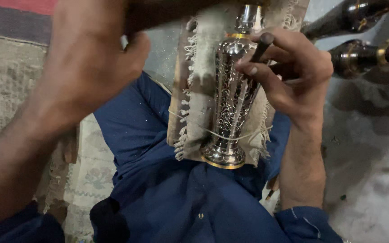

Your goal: The person sits cross-legged on the floor with an ornate brass vase resting on a cloth pad on their lap. They hold a chisel against the vase's decorated surface and strike it with a wooden mallet, chasing the pattern, occasionally repositioning the chisel and steadying the vase.

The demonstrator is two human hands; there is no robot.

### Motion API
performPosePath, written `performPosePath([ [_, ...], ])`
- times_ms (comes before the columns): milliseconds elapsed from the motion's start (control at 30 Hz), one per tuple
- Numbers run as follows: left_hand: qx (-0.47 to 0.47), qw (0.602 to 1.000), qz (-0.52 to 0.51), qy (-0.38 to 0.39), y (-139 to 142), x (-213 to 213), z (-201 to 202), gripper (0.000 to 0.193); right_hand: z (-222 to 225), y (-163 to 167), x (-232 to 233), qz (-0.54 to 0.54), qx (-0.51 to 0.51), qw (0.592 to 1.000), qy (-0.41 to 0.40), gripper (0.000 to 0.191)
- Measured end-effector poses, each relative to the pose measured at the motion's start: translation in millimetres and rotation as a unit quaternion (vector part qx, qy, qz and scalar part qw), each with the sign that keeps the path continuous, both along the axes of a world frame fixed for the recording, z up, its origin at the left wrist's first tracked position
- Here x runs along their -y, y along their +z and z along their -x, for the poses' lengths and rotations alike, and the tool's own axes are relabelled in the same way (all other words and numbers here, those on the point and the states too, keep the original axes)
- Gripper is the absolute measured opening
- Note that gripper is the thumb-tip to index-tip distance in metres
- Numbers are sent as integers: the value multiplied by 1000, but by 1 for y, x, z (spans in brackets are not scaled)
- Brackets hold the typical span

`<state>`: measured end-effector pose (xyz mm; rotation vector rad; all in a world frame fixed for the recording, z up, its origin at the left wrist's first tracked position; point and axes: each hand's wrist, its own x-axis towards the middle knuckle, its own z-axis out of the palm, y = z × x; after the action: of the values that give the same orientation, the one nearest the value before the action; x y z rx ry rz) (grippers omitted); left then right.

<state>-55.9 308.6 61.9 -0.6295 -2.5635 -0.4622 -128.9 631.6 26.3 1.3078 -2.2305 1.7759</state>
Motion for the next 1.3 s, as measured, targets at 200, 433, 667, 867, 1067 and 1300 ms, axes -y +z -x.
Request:
performPosePath([
  [200,9,1000,24,17,2,0,2,35,-3,1,0,-2,0,1000,-7,41],
  [433,14,1000,-10,-1,8,-2,12,36,-5,-3,-3,-6,20,1000,-22,46],
  [667,20,999,-45,-20,8,-5,17,43,-23,-17,7,76,109,984,-118,37],
  [867,82,994,57,38,23,-5,19,32,-24,-10,5,1,81,989,-123,37],
  [1067,33,999,4,-1,10,-2,7,56,-5,6,5,-10,51,997,-50,38],
  [1300,224,856,-466,-10,-20,-21,-27,72,-10,6,-2,89,199,969,-121,32],
])
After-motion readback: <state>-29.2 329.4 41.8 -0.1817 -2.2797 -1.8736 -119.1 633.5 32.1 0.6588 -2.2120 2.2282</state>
